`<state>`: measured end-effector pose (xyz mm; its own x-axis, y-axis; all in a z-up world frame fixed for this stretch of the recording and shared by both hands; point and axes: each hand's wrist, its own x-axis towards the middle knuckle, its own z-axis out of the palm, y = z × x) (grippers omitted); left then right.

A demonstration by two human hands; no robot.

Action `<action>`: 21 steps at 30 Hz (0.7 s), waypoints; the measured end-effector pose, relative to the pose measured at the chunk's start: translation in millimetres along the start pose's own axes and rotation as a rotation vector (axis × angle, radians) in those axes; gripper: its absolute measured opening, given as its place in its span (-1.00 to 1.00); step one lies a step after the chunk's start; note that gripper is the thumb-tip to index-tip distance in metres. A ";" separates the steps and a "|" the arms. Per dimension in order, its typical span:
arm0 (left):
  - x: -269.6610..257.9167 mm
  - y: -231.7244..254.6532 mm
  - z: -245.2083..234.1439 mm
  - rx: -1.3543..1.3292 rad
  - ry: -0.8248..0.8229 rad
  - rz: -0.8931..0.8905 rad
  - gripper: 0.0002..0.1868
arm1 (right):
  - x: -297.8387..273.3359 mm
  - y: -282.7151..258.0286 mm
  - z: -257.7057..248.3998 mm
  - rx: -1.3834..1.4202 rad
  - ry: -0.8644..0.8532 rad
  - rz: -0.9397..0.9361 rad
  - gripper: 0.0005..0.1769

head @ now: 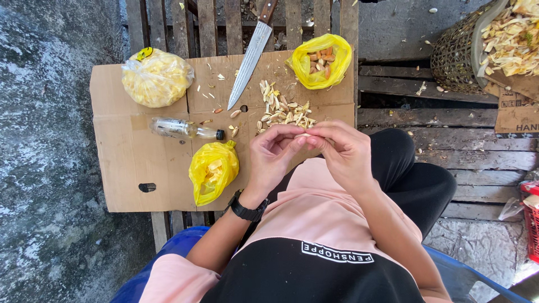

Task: The person peels the thin outer skin from jackfruit seeds by hand and places the cleaned seeds into a yellow plastic container.

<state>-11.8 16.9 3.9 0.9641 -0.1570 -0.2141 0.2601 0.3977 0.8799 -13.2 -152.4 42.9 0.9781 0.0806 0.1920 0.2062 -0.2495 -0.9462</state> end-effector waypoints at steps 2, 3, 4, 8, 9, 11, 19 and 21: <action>-2.4 -3.7 -1.3 0.097 -0.011 0.172 -0.84 | -3.0 6.3 2.2 0.079 0.009 0.111 -0.90; -3.4 -5.0 -2.7 0.097 -0.009 0.173 -0.84 | -4.8 10.6 2.3 0.143 0.012 0.168 -0.91; -4.6 -6.1 -4.9 0.082 -0.026 0.176 -0.82 | -6.6 15.3 2.9 0.207 0.014 0.226 -0.91; -2.9 -12.1 -12.5 0.025 -0.038 0.101 -0.78 | -10.0 32.3 0.5 0.385 -0.016 0.277 -0.94; -2.0 -13.6 -13.1 0.023 -0.036 0.098 -0.78 | -9.9 34.4 0.4 0.456 -0.034 0.316 -0.94; 0.4 -13.5 -13.1 -0.169 0.044 -0.075 -0.77 | -10.1 33.3 1.8 0.526 -0.054 0.355 -0.93; -1.7 -11.5 -5.5 0.045 -0.062 0.177 -0.65 | 0.6 22.0 3.5 0.227 -0.078 0.254 -0.93; -1.5 -13.6 -8.2 0.049 -0.052 0.163 -0.70 | 3.7 24.4 2.4 0.209 -0.027 0.233 -0.94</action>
<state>-16.3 19.1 -11.2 0.9890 -0.1409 -0.0455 0.0962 0.3778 0.9209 -4.7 -155.8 19.9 0.9966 0.0712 -0.0411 -0.0369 -0.0603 -0.9975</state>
